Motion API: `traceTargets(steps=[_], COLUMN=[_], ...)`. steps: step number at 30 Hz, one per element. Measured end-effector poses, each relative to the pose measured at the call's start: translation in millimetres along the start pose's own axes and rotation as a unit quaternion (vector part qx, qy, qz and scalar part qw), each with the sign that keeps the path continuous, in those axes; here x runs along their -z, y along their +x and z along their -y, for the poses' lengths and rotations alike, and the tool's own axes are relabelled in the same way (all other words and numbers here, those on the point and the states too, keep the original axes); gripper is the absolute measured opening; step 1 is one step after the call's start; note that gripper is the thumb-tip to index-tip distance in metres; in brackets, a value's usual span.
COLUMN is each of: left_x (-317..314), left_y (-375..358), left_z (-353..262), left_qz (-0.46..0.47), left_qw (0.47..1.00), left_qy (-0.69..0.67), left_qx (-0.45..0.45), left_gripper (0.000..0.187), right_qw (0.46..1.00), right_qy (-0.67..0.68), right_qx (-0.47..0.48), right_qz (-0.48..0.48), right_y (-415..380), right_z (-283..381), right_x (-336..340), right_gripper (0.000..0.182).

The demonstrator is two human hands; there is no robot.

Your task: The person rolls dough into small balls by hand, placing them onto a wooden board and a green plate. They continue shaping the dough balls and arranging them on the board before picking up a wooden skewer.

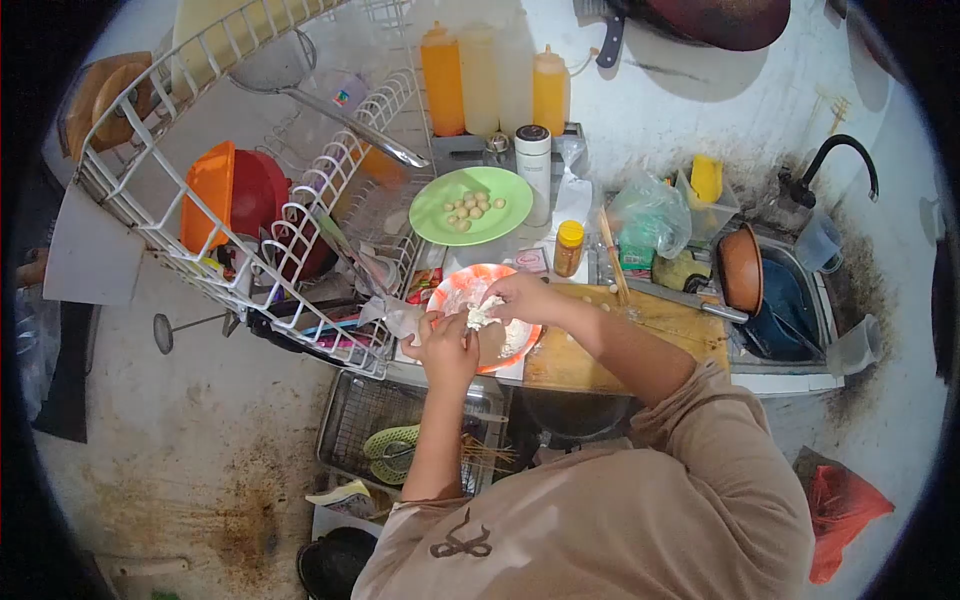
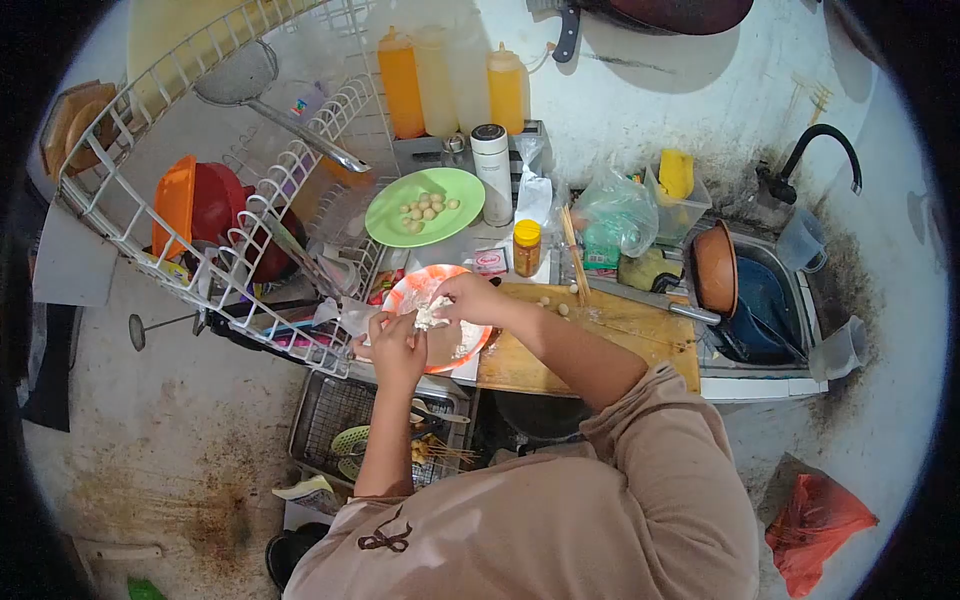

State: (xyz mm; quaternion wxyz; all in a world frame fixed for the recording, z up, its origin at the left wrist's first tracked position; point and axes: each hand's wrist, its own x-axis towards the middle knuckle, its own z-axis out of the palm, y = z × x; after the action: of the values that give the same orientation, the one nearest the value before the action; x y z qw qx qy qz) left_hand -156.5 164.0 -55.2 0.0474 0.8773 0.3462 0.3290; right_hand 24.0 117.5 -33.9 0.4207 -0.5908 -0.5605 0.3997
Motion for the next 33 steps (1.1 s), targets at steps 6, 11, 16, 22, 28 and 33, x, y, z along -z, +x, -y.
traceTargets(steps=[6,11,16,22,28,33], left_x=[3.6,-24.2,-4.0,-6.6,-11.7,-3.8], left_y=[8.8,7.8,11.2,15.1,25.8,37.4], left_z=[-21.8,1.6,-22.2,12.9,4.6,-17.5], left_qz=[-0.077,-0.046,-0.004,0.115,-0.011,0.044], left_qw=[0.994,0.981,0.999,0.990,0.941,0.622], left_qy=[-0.079,-0.178,-0.039,-0.077,-0.339,-0.726], left_qx=[-0.019,-0.059,0.004,-0.021,0.016,0.290], left_gripper=[0.042,0.030,0.018,0.038,0.059,0.062], right_qw=[0.996,0.992,0.977,0.880,0.878,0.972], right_qy=[-0.021,-0.066,0.170,0.448,0.467,0.204], right_qx=[-0.065,0.031,-0.069,-0.056,-0.061,0.010], right_qz=[-0.054,-0.101,-0.112,-0.146,-0.080,-0.116], right_y=[-0.8,3.1,-6.6,-5.9,-17.5,-7.5], right_z=[9.6,-16.4,6.5,3.1,2.7,-8.0], right_x=[-6.7,-13.6,-13.3,23.1,18.6,-12.2], right_gripper=[0.019,0.016,0.013,0.014,0.015,0.011])
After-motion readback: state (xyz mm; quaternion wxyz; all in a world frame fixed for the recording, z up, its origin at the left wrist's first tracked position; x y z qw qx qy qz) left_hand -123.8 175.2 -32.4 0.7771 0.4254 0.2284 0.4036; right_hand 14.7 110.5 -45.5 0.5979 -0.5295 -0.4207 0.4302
